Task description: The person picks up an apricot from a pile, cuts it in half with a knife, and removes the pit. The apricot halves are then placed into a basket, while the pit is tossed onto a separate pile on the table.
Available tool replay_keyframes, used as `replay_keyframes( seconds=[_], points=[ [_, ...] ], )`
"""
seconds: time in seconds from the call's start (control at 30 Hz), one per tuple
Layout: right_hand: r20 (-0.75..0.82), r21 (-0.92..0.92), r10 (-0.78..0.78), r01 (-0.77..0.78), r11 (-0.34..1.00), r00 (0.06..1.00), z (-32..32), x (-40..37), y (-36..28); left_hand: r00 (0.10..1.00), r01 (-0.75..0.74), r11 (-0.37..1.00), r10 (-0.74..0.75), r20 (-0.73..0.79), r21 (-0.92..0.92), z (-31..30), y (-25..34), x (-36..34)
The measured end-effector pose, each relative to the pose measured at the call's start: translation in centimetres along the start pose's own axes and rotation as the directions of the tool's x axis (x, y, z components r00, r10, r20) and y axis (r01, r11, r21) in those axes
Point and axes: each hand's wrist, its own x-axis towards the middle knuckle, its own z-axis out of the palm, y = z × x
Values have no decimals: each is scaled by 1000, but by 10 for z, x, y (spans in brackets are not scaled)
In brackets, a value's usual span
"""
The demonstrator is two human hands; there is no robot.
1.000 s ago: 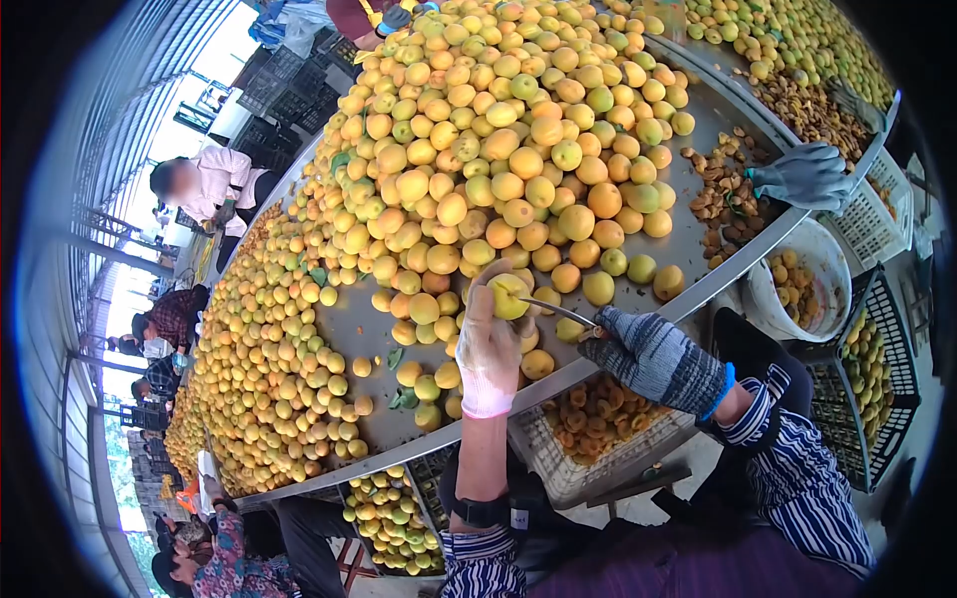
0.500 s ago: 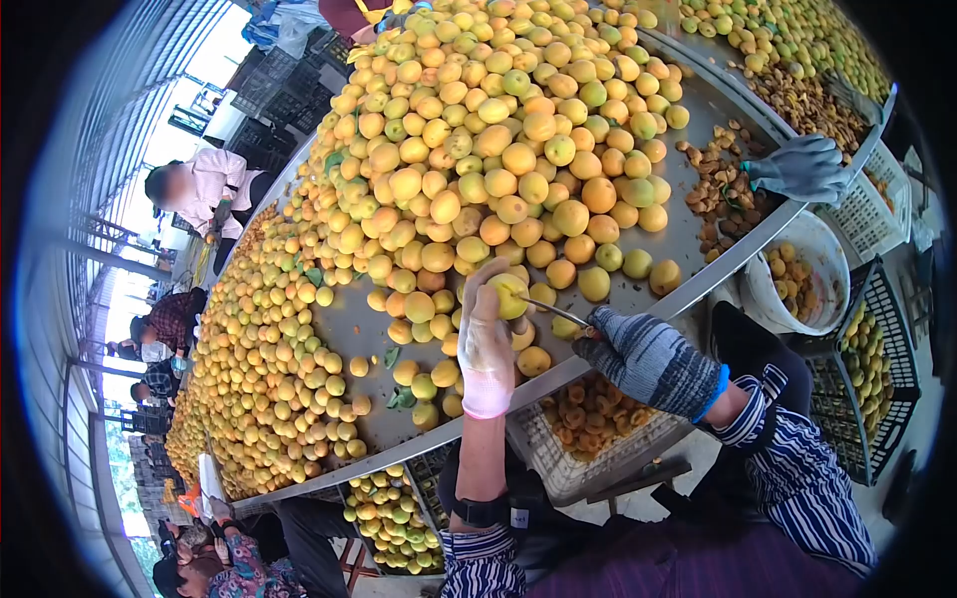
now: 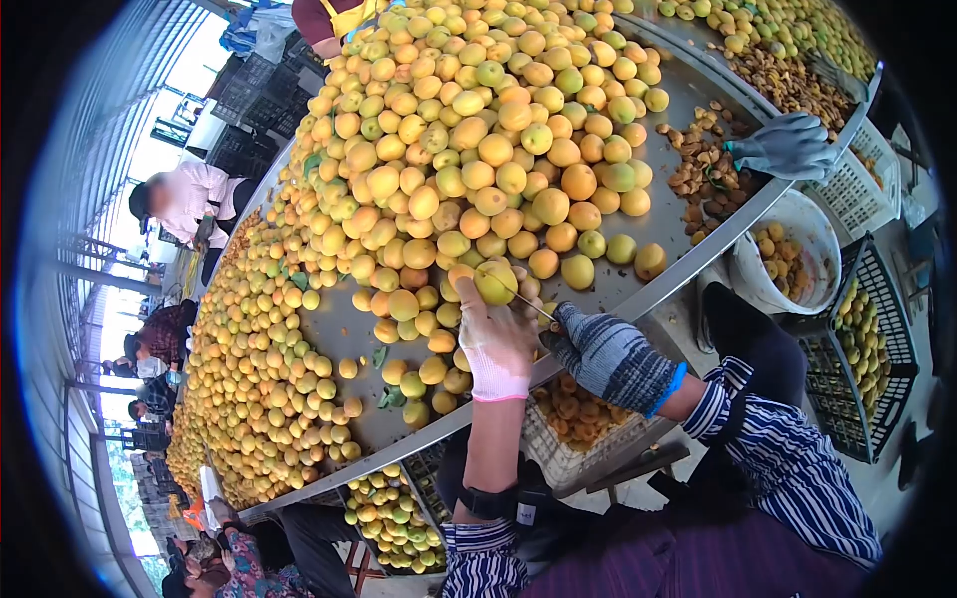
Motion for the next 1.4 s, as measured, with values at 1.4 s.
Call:
replay_keyframes(
  seconds=[1.4],
  points=[
    [-76,-75,-6,0,997,997,-2,5,12,986,-10,755,117,-119,656,-20,-27,14]
  ],
)
